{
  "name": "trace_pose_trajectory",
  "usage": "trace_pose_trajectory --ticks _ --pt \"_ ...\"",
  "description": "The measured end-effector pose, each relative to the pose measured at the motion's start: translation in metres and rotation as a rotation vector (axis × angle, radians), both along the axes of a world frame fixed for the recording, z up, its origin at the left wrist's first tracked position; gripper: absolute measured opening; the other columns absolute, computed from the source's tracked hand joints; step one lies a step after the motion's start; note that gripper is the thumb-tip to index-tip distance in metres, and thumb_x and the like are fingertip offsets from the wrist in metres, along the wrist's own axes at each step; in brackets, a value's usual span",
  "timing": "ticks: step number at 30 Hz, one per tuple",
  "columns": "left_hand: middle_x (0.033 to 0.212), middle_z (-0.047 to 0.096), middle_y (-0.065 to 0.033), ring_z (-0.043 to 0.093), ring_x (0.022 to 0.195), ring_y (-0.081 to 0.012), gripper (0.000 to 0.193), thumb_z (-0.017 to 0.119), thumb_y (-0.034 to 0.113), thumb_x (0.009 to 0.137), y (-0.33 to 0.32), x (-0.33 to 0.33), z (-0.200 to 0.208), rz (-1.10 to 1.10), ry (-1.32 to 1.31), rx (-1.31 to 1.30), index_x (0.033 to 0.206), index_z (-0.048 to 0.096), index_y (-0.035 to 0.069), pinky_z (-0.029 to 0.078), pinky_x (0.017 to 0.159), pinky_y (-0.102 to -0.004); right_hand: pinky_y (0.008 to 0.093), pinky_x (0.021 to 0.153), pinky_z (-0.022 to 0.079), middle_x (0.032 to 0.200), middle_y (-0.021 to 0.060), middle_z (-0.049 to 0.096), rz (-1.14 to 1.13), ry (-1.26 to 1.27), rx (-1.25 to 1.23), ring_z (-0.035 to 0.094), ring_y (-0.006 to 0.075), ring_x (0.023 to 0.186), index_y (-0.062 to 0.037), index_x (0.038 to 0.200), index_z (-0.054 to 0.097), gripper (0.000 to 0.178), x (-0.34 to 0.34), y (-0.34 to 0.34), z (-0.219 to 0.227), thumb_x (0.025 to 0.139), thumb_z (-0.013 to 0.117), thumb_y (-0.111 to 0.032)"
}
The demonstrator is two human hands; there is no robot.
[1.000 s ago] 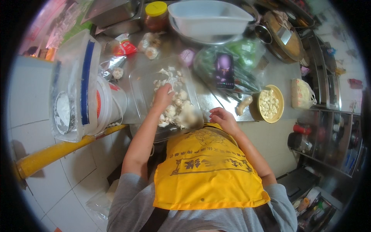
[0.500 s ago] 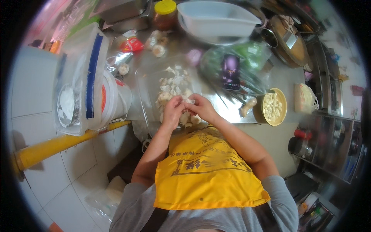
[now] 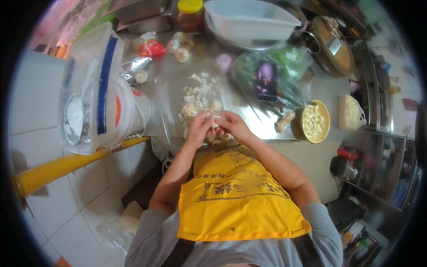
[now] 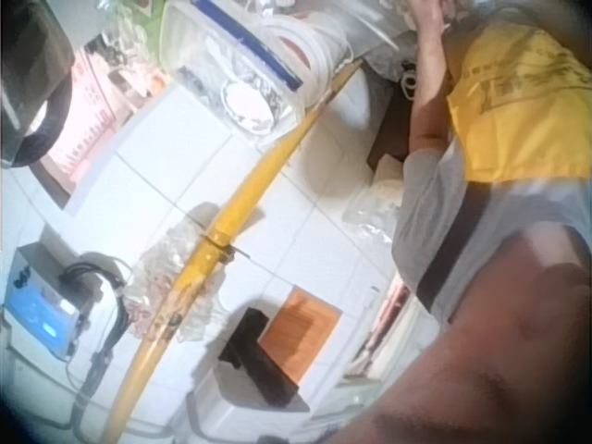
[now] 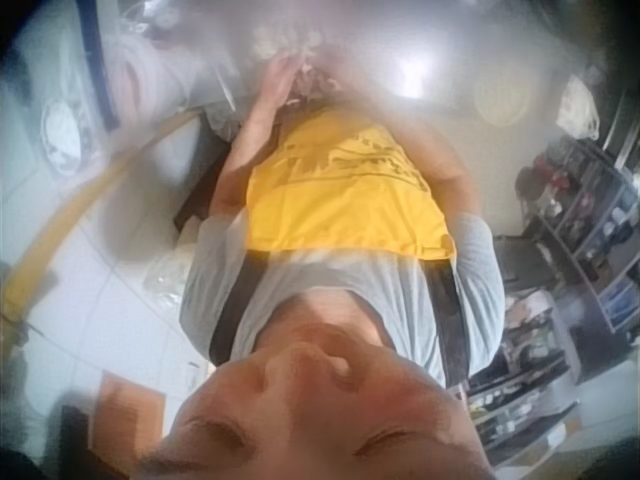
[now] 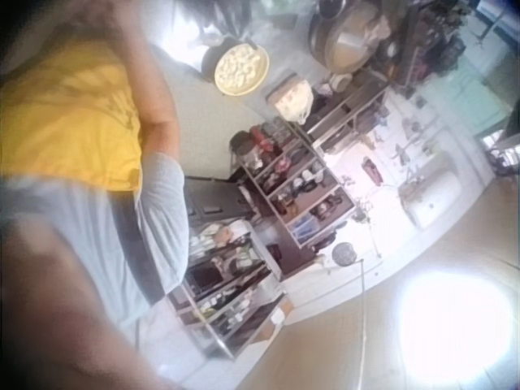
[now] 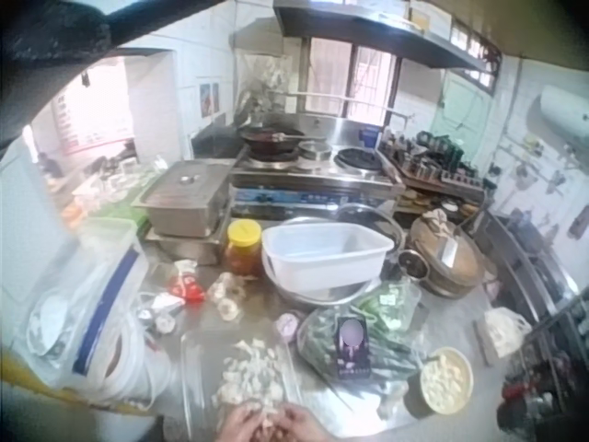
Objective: The person stirs a pot of stew on a gas stove using a ladle, then moves to a counter to peel garlic cloves by hand and place them into a small bowl.
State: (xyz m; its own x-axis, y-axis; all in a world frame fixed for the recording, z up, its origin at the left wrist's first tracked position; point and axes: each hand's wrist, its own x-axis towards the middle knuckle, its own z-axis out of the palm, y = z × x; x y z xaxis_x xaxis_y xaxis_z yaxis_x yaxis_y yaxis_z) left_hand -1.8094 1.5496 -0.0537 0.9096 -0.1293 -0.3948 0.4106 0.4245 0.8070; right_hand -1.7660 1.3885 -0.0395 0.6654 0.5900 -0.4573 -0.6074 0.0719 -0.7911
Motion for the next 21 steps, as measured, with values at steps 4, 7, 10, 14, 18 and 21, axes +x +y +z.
trace_pose_trajectory --ticks 4,7,10,14,18,21 --pt "0.077 0.059 -0.0022 0.054 0.062 -0.0109 0.023 0.057 0.015 0.086 0.008 0.013 -0.008 -0.051 -0.094 0.333 0.104 0.052 0.001 0.042 0.055 -0.022 0.0207 0.05 0.041 0.069 0.0022 0.058 0.001 -0.017 -0.151 0.052 0.0081 0.055 -0.0035 0.092 0.054 0.014 -0.003 0.0 0.0 0.088 0.057 -0.016" --pt "0.082 0.062 -0.0059 0.057 0.067 -0.0163 0.033 0.063 0.022 0.082 0.039 0.048 -0.035 0.125 -0.263 0.865 0.106 0.055 0.002 0.046 0.061 -0.0286 0.0224 0.05 0.041 0.067 0.0033 0.057 0.063 -0.055 -0.271 0.052 0.0094 0.055 -0.0019 0.095 0.053 0.014 -0.005 -0.003 -0.01 0.087 0.056 -0.013" --pt "0.095 0.058 -0.0146 0.058 0.077 -0.0255 0.033 0.063 0.017 0.078 0.062 0.093 -0.036 0.185 -0.265 1.051 0.108 0.057 0.004 0.046 0.069 -0.0353 0.0238 0.052 0.041 0.067 0.0046 0.056 0.151 -0.044 -0.347 0.051 0.0104 0.058 -0.0009 0.101 0.051 0.017 -0.007 -0.007 -0.015 0.087 0.055 -0.01" --pt "0.1 0.053 -0.0183 0.053 0.09 -0.0334 0.029 0.057 0.008 0.076 0.064 0.13 -0.051 0.143 -0.413 1.42 0.105 0.057 0.005 0.045 0.077 -0.0401 0.0248 0.055 0.044 0.069 0.0064 0.058 0.235 -0.104 -0.405 0.054 0.0117 0.06 -0.0011 0.111 0.05 0.026 -0.011 -0.008 -0.009 0.087 0.054 -0.008" --pt "0.097 0.053 -0.0187 0.051 0.094 -0.0353 0.023 0.05 0.004 0.076 0.062 0.149 -0.074 -0.03 -0.324 1.555 0.097 0.058 0.004 0.044 0.078 -0.0424 0.0253 0.06 0.047 0.072 0.0077 0.06 0.254 -0.143 -0.462 0.057 0.0128 0.063 -0.0014 0.117 0.049 0.032 -0.013 -0.016 -0.009 0.086 0.054 -0.008" --pt "0.09 0.054 -0.0159 0.055 0.082 -0.0328 0.03 0.061 0.0 0.068 0.071 0.146 -0.09 -0.028 -0.438 1.588 0.097 0.058 0.004 0.046 0.074 -0.0381 0.0254 0.055 0.047 0.073 0.009 0.062 0.104 -0.108 -0.399 0.06 0.0131 0.06 -0.0033 0.112 0.051 0.03 -0.014 -0.02 -0.008 0.082 0.056 -0.008"
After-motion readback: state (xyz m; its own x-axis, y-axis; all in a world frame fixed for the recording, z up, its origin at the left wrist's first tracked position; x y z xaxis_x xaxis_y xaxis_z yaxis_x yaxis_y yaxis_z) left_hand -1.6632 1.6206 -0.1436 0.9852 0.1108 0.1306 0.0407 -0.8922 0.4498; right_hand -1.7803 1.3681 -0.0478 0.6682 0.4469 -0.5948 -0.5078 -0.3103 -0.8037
